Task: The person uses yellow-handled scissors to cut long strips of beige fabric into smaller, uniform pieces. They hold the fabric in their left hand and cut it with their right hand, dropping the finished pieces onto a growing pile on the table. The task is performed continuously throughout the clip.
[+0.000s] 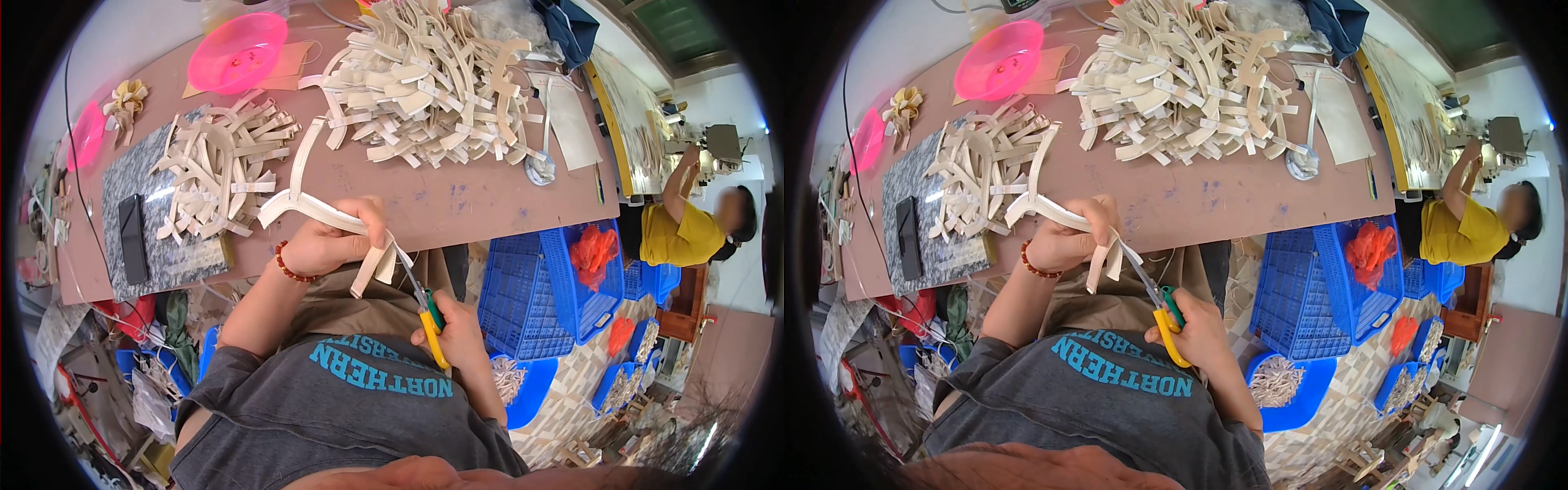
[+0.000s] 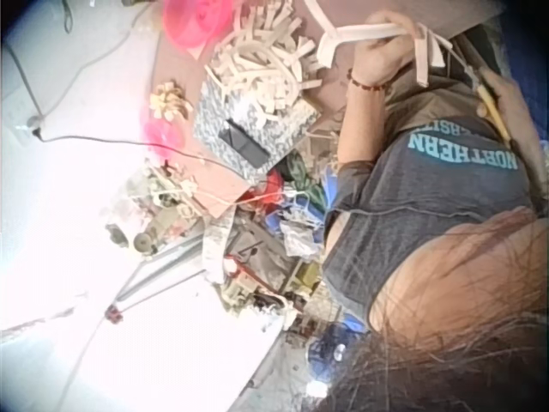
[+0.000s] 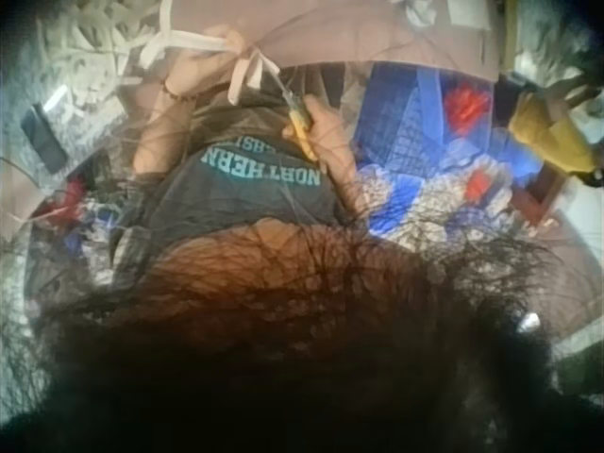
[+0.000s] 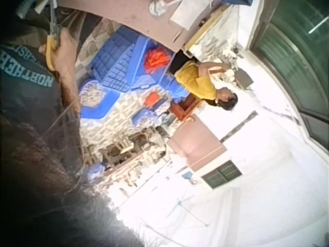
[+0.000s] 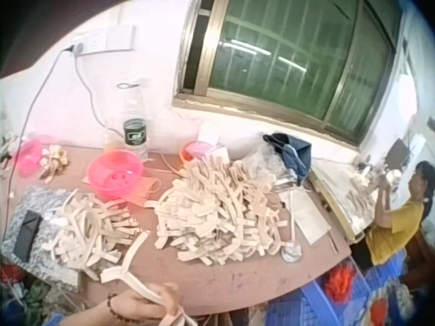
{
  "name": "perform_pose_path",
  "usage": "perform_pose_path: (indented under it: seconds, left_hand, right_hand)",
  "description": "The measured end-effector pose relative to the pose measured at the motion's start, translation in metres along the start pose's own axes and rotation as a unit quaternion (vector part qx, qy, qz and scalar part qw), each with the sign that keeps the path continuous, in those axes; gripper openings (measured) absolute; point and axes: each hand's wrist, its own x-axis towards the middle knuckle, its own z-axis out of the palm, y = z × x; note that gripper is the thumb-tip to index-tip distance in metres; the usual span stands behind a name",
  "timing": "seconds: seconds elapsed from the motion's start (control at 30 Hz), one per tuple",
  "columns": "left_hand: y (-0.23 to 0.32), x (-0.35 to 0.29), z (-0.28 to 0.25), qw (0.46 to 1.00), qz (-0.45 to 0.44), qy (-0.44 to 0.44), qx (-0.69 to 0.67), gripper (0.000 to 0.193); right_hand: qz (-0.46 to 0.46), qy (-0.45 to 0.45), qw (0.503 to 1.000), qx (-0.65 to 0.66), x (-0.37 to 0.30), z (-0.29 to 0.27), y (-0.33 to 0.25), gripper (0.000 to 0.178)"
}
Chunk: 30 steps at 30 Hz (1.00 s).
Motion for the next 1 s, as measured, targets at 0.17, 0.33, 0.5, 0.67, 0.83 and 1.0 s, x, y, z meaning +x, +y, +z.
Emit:
perform_pose_path:
  seconds: [0.17,0.33,0.5,0.67,0.83,1.0]
  left_hand:
    - [-0.008,-0.001,-0.006,0.996,0.058,-0.031,0.062,0.008]
    - [-0.008,0.002,-0.005,0.996,0.071,-0.048,0.025,0.012]
    - [-0.013,0.001,0.001,0.996,0.087,0.001,0.007,0.008]
    - [0.001,0.001,-0.004,0.965,0.104,0.002,0.240,0.010]
    - [0.014,-0.004,0.000,0.950,0.087,0.017,0.298,0.007]
    - [0.009,-0.004,-0.005,0.958,0.128,0.004,0.257,0.005]
  right_hand:
    - [-0.025,-0.008,0.999,-0.033,-0.001,-0.005,0.001,0.051]
    - [-0.031,-0.017,0.999,-0.006,-0.003,-0.004,0.004,0.053]
    - [-0.036,-0.017,0.999,-0.037,-0.002,-0.009,-0.002,0.054]
    - [0.008,-0.014,0.997,-0.079,-0.003,-0.013,-0.005,0.054]
    - [0.025,-0.017,0.996,-0.090,-0.002,-0.016,-0.010,0.053]
    - [0.003,-0.027,1.000,0.003,-0.003,-0.009,0.006,0.053]
